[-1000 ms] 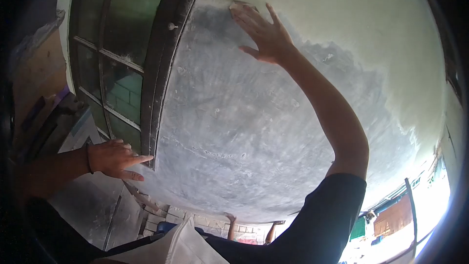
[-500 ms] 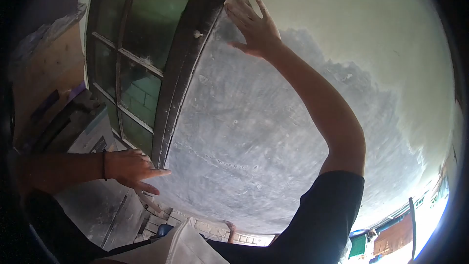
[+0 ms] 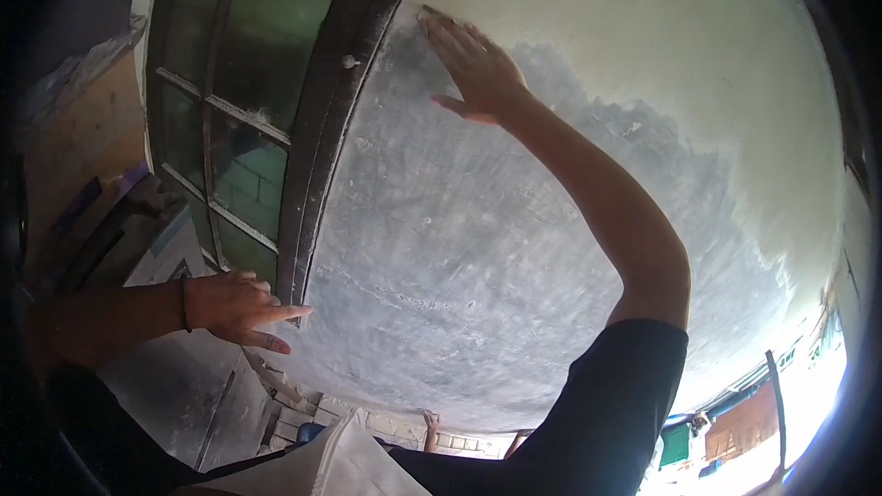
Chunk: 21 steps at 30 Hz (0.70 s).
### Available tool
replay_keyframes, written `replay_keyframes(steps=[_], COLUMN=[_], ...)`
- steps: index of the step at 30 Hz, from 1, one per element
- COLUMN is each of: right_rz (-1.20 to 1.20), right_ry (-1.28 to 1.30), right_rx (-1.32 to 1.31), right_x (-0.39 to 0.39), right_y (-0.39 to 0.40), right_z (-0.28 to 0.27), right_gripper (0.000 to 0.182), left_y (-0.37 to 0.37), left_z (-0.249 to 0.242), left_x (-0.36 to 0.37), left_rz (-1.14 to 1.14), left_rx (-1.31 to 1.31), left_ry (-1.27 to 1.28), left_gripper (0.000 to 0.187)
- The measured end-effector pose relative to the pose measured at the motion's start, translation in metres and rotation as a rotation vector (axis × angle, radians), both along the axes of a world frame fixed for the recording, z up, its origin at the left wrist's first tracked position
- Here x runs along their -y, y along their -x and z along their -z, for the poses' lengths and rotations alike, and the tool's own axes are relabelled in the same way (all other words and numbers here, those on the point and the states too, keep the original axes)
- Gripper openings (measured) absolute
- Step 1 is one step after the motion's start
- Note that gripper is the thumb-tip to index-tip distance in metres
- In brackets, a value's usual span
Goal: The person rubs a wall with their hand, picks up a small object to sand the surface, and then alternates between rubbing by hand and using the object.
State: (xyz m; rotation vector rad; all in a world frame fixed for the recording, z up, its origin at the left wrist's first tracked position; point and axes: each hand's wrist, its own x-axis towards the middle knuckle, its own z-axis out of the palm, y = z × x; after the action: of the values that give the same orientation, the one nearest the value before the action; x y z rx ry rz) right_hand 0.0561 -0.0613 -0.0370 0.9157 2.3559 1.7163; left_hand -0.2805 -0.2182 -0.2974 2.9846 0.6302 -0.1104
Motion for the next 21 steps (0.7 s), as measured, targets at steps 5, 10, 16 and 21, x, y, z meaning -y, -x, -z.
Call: replay_keyframes(steps=[5,10,16,21], right_rz=[0.053,0.106,-0.044,-0.052], right_ry=[0.039,0.056,-0.045,-0.027], right_rx=[0.016,-0.014,-0.015,-0.041], right_x=[0.031,0.025,-0.028,-0.04], right_y=[-0.033,-0.021,0.047,0.068], right_z=[0.001,0.002,0.0,-0.003], right_gripper=[0.095,0.097,0.096,0.099], left_y=[-0.004,-0.008,-0.004,-0.002], left_z=[0.004,0.007,0.024,0.01], left_x=[-0.003,-0.002,-0.002,0.0], left_rz=[-0.003,0.002,0.065,0.03], left_rx=[-0.032,-0.095,0.094,0.01], left_ry=[-0.017,-0.026,-0.085,0.008], left_gripper=[0.084,0.084,0.087,0.086])
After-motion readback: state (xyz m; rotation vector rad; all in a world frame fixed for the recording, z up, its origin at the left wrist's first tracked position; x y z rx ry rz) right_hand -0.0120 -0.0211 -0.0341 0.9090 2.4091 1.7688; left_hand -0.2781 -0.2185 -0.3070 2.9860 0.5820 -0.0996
